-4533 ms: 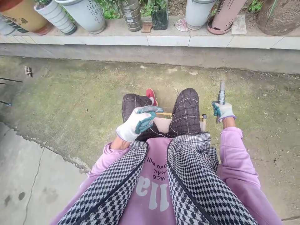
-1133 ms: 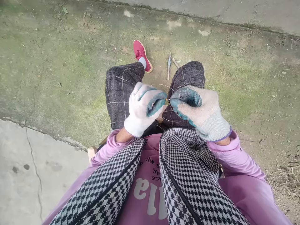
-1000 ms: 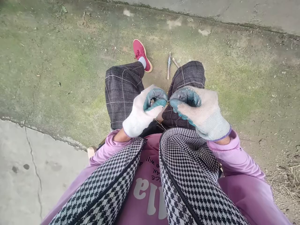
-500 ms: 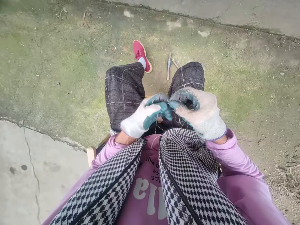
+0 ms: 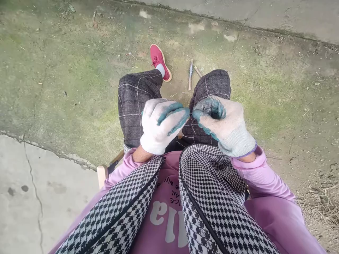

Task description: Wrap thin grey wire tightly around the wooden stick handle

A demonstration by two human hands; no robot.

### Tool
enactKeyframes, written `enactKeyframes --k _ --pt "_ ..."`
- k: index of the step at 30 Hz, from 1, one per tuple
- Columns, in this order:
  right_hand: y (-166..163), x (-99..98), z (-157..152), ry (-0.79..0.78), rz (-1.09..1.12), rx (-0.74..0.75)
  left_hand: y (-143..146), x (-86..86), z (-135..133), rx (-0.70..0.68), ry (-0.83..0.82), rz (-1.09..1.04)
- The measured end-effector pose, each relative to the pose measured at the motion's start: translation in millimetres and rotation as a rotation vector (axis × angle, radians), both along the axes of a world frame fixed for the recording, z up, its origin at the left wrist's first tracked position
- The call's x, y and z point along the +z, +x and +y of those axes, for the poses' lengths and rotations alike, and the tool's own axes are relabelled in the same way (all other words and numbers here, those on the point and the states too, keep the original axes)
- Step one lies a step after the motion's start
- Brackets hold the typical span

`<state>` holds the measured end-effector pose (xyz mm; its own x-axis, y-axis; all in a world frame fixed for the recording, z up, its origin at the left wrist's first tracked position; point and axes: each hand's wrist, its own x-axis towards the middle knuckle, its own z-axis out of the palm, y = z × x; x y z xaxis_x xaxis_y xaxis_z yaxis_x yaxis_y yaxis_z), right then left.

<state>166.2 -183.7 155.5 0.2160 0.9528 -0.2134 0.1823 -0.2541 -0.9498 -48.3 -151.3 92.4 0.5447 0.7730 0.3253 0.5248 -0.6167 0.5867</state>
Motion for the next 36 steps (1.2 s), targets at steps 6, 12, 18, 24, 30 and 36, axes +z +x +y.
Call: enactKeyframes --k 6,12,18,24,30,36 --pt "-2 0.7 -1 -0.003 0.003 0.030 10 -11.3 4 -0.019 0.079 -0.139" --pt "6 -16.9 -14 0.099 -0.097 0.071 30 9.8 -1 0.094 -0.607 -0.622" --pt "9 -15.6 -18 0.261 -0.262 0.168 33 15.5 2 0.123 -1.266 -0.868" --pt "14 -17.9 -16 0.400 -0.407 0.232 37 14.4 -1 0.001 -1.608 -1.021" --pt "18 -15.2 -13 0.507 -0.547 0.308 33 18.8 -5 -0.058 -1.582 -0.961" --pt "21 -9.1 -7 0.432 -0.559 0.351 22 30.9 -2 -0.018 -1.369 -0.783"
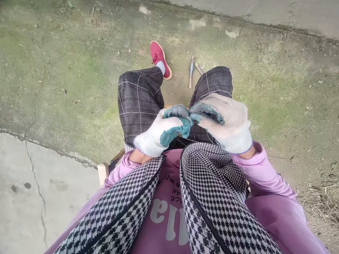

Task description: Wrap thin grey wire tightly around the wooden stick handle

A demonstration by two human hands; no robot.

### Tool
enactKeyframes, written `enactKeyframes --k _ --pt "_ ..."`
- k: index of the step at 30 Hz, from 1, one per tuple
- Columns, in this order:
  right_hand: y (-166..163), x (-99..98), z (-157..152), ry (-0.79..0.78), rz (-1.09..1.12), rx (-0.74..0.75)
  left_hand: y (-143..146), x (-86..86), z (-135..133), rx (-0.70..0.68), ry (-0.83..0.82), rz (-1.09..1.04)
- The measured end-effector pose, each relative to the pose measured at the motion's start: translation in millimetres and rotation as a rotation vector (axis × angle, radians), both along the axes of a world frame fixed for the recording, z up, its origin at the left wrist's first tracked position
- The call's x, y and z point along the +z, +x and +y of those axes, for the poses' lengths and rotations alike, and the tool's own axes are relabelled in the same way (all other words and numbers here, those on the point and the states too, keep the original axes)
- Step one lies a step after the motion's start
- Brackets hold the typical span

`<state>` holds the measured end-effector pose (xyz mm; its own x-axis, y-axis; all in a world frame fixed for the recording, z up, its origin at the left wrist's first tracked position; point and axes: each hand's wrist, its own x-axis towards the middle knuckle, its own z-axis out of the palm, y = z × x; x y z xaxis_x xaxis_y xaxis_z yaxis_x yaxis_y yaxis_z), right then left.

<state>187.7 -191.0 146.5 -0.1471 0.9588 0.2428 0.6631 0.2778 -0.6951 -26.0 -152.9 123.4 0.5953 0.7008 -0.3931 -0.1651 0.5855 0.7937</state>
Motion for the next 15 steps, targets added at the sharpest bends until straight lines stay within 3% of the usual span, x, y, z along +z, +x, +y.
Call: enactKeyframes --k 5,9,12,15 --pt "4 6.7 4 0.017 0.039 0.020 -7 13.9 -3 0.065 0.537 0.359" --pt "2 8.5 2 0.041 0.025 -0.027 -6 7.0 -10 0.100 0.867 0.558" --pt "-1 8.9 -1 0.106 -0.041 -0.056 -4 -0.1 -13 0.101 0.956 0.643" --pt "-4 9.9 -4 0.164 -0.158 -0.057 0 -0.4 -13 0.139 0.867 0.629"
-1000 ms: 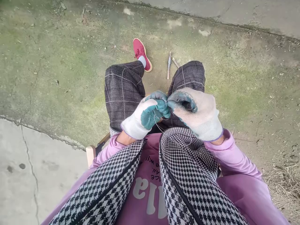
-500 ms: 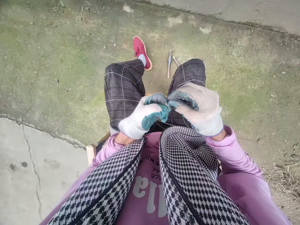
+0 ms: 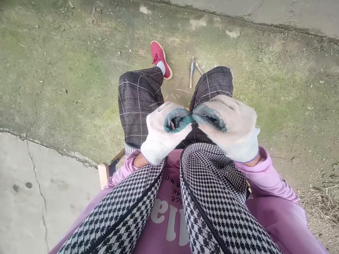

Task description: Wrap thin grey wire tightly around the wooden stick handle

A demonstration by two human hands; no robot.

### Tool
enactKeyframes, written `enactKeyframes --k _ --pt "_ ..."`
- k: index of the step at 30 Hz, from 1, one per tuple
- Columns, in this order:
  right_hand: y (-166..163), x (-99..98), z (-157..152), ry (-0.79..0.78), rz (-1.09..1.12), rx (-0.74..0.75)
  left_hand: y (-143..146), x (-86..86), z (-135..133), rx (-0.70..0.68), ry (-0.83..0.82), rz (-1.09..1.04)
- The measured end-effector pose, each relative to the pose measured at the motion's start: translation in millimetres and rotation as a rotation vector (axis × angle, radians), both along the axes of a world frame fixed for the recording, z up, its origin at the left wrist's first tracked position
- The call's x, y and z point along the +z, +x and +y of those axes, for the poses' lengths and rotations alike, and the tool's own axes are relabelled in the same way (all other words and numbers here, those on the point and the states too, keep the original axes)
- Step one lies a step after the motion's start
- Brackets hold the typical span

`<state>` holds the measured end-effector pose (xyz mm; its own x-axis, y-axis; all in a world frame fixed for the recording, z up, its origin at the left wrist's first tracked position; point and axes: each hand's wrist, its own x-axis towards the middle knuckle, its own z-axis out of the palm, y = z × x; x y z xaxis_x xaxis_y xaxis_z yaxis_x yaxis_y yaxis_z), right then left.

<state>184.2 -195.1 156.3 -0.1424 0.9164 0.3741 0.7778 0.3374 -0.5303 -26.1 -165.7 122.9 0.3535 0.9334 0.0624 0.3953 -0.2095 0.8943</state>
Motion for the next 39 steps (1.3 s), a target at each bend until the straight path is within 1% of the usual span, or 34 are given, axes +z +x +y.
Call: enactKeyframes --k 2,4,7,9,11,13,15,17,19,22,24,27,29,32,34,37,38,39 --pt "-1 0.4 -3 0.020 -0.051 0.000 2 4.6 0 0.040 -0.123 -0.077" --pt "-1 -0.5 -6 0.030 -0.058 0.006 4 12.1 0 0.079 -0.239 -0.175" --pt "2 -5.0 -11 0.020 -0.026 0.032 7 22.6 1 0.154 -0.348 -0.332" --pt "4 -9.8 -13 0.037 -0.039 0.058 9 24.1 2 0.195 -0.430 -0.413" --pt "5 -14.5 -12 0.117 -0.072 0.091 12 19.4 3 0.217 -0.554 -0.492" --pt "4 -18.2 -9 0.222 -0.098 0.120 16 10.4 4 0.226 -0.710 -0.610" --pt "3 -20.4 -7 0.296 -0.120 0.132 19 1.4 4 0.229 -0.856 -0.727" --pt "1 -21.5 -5 0.317 -0.133 0.130 21 -4.3 3 0.237 -0.973 -0.791" --pt "0 -22.1 -5 0.307 -0.117 0.129 20 -5.8 3 0.253 -1.042 -0.799" --pt "-3 -23.1 -6 0.274 -0.058 0.110 17 -3.3 5 0.257 -1.079 -0.768" --pt "-4 -23.9 -7 0.261 -0.033 0.072 15 -0.6 6 0.219 -1.071 -0.777" --pt "-2 -24.5 -6 0.202 -0.066 -0.005 13 2.3 6 0.139 -1.019 -0.867" --pt "2 -24.3 -4 0.168 -0.117 -0.068 12 3.2 3 0.127 -0.983 -0.899" --pt "7 -22.8 -3 0.161 -0.158 -0.117 12 3.0 1 0.155 -0.935 -0.849" --pt "10 -20.7 -3 0.101 -0.171 -0.110 13 2.8 1 0.157 -0.941 -0.798" --pt "11 -17.1 -3 -0.032 -0.207 -0.131 14 3.2 1 0.133 -0.992 -0.756" --pt "12 -16.4 -2 -0.060 -0.218 -0.141 14 3.3 0 0.124 -1.001 -0.748" --pt "13 -16.2 -2 -0.055 -0.224 -0.152 14 3.4 -1 0.117 -1.006 -0.743"
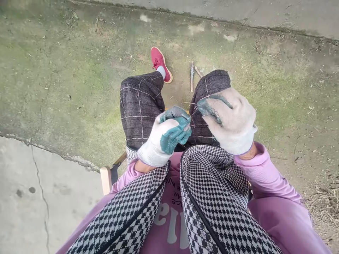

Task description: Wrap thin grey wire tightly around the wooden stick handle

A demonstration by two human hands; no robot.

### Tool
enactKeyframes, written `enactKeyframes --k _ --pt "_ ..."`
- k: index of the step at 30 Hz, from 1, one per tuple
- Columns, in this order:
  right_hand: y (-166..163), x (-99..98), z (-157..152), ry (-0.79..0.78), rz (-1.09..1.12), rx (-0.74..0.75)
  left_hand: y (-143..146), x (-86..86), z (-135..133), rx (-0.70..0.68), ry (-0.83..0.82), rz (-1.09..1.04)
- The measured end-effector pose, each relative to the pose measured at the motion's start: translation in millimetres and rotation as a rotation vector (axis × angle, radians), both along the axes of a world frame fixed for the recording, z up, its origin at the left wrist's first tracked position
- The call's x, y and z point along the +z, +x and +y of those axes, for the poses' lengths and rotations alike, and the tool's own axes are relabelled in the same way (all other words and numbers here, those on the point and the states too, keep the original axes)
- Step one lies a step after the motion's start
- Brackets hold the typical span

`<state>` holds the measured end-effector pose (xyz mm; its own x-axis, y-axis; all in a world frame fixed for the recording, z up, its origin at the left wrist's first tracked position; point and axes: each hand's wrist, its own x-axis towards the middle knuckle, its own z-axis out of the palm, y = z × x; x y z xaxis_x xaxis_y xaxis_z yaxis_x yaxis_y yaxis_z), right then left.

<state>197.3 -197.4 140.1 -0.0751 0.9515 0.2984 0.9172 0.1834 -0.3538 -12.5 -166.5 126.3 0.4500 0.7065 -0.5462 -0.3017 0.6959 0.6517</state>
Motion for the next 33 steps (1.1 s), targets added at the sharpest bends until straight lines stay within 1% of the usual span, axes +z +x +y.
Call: enactKeyframes --k 3,5,9,12,15,17,19,21,24,26,27,29,31,33 --pt "4 -2.5 0 0.065 0.004 0.007 -2 -1.1 -5 -0.009 -0.004 0.006" --pt "6 -5.6 1 0.057 0.024 0.008 -5 -3.2 -8 -0.020 -0.015 0.022" --pt "6 -5.8 7 -0.054 0.045 -0.052 -12 -7.3 -12 -0.026 -0.007 0.029" --pt "4 7.1 10 -0.122 0.141 -0.009 -17 -4.5 -10 -0.011 0.048 0.106" --pt "-2 24.6 5 -0.109 0.288 0.077 -19 4.1 -6 -0.004 0.121 0.218" --pt "-8 30.0 0 -0.089 0.292 0.122 -19 9.6 -4 -0.008 0.177 0.247" --pt "-14 27.2 -3 -0.094 0.239 0.190 -19 13.0 -3 -0.009 0.229 0.254" --pt "-20 19.0 -4 -0.107 0.184 0.238 -20 14.4 -1 -0.003 0.271 0.248" --pt "-22 8.0 -1 -0.136 0.088 0.250 -25 14.6 1 -0.017 0.316 0.228" --pt "-17 6.2 2 -0.113 0.037 0.254 -32 13.2 3 -0.045 0.324 0.237" --pt "-12 6.6 4 -0.074 0.017 0.222 -36 11.6 4 -0.049 0.320 0.251" --pt "3 8.5 7 0.006 -0.022 0.085 -47 5.7 6 -0.027 0.303 0.283" --pt "18 8.8 9 0.058 -0.042 -0.074 -58 -3.1 9 0.041 0.298 0.304" --pt "30 6.3 10 0.069 -0.025 -0.151 -67 -13.0 13 0.111 0.306 0.319"
